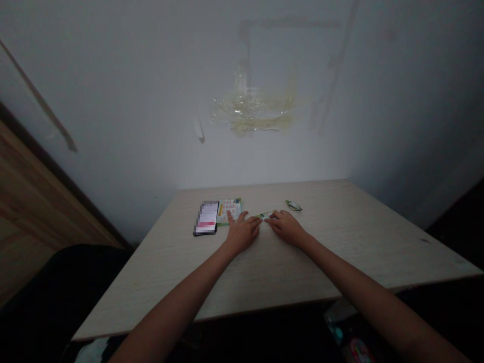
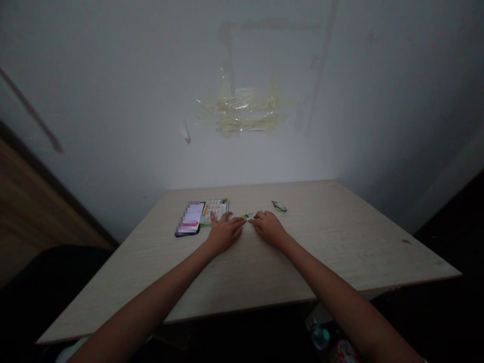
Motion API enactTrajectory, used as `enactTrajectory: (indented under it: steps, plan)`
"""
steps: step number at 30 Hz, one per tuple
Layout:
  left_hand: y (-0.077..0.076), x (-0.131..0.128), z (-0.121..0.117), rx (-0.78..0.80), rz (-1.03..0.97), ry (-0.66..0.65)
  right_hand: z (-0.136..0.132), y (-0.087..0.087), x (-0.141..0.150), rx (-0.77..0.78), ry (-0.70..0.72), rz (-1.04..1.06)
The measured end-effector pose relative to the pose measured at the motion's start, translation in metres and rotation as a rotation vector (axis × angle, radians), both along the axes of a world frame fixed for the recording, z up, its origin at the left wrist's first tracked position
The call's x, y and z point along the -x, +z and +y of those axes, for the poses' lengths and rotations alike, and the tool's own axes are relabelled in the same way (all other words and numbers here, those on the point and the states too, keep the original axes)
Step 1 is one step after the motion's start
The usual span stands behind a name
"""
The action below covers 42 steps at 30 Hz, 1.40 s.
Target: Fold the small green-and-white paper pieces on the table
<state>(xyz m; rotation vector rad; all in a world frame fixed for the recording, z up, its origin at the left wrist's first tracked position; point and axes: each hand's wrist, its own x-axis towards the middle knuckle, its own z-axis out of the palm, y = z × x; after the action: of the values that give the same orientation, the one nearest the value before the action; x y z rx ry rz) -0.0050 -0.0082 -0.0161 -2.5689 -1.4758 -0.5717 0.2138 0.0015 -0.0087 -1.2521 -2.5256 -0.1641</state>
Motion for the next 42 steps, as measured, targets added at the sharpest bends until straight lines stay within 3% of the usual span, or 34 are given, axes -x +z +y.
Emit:
enactTrajectory:
  steps: [18, 42]
  plan:
    - [0.0031, -0.0009, -0.0049, -0.042, -0.001, -0.055, -0.0009, -0.0051, -0.0011, 0.006, -0.031, 0.048]
    - [0.0064, -0.0021, -0.0076, -0.037, -0.036, -0.011, 0.0009, -0.0065, 0.0000, -0.002, -0.035, 0.022]
